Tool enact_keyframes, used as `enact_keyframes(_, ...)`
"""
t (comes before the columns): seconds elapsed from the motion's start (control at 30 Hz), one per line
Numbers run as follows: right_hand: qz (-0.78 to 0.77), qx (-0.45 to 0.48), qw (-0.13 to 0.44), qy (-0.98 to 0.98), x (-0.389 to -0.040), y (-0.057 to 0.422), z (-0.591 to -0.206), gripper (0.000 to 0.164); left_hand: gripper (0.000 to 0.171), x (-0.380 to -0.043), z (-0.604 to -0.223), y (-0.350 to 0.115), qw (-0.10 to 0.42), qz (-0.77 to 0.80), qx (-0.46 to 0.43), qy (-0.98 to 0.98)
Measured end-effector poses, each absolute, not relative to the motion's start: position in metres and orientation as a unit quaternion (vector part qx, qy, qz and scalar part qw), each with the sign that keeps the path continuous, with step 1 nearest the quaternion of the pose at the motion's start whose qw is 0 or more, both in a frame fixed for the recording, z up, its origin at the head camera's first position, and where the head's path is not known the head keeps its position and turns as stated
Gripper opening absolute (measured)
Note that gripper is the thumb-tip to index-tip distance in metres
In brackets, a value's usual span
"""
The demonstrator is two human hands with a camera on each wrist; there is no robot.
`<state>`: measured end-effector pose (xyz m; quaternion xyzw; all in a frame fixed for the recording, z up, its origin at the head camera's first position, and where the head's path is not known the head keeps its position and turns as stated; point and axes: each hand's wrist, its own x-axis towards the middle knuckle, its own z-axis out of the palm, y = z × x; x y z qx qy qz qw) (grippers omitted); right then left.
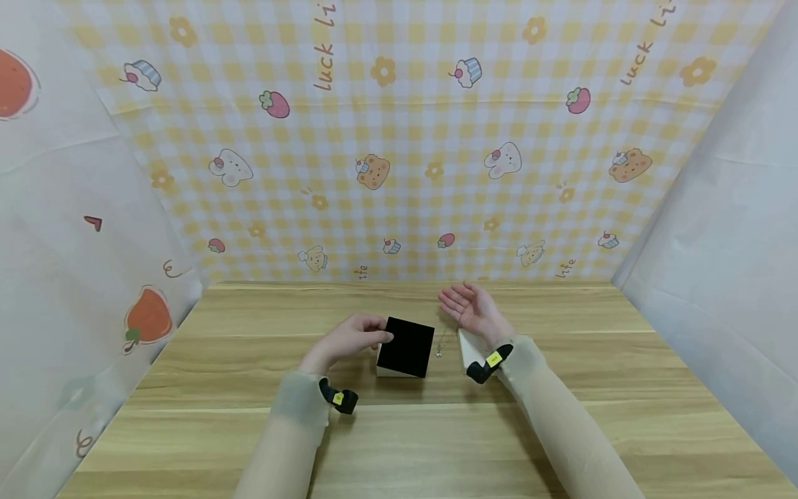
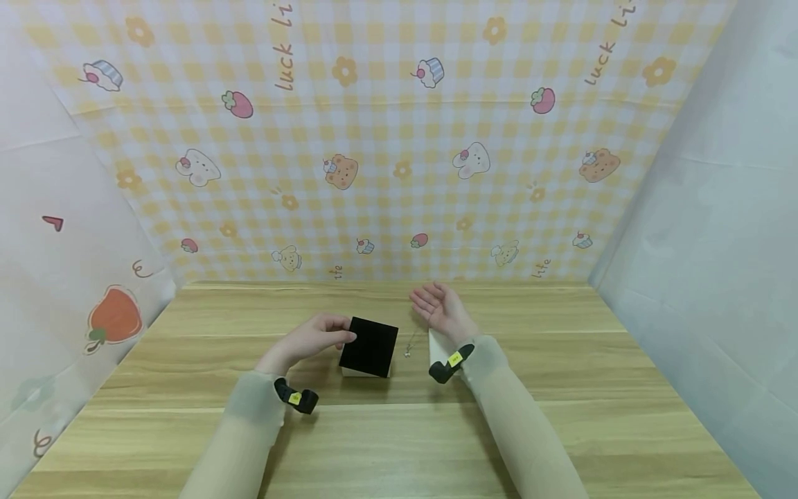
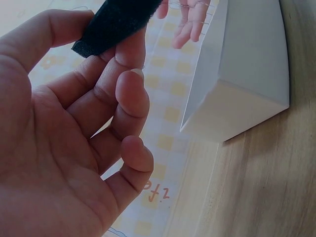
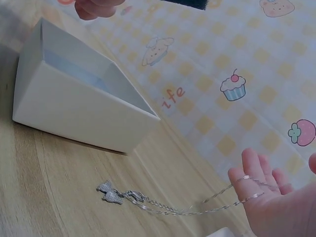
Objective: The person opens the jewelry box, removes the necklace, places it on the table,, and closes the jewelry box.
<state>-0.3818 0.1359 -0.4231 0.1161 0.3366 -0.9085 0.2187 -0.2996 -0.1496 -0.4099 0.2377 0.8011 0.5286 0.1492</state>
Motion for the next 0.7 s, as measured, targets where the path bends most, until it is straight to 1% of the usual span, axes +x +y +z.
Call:
enact_keyframes(0.1, -0.905, 0.108, 0.220, 0.348, -0.3820, 0.1377, -0.4232, 0.057, 0.026, -0.3002, -0.4105, -0.1493, 0.151, 0.528, 0.237, 0.802)
enact_keyframes(0.7, -0.911, 0.122, 0.202, 0.339, -0.3847, 0.1445, -0.4231, 0.061, 0.023, -0.3006, -0.4113, -0.1480, 0.149, 0.518, 0.234, 0.809)
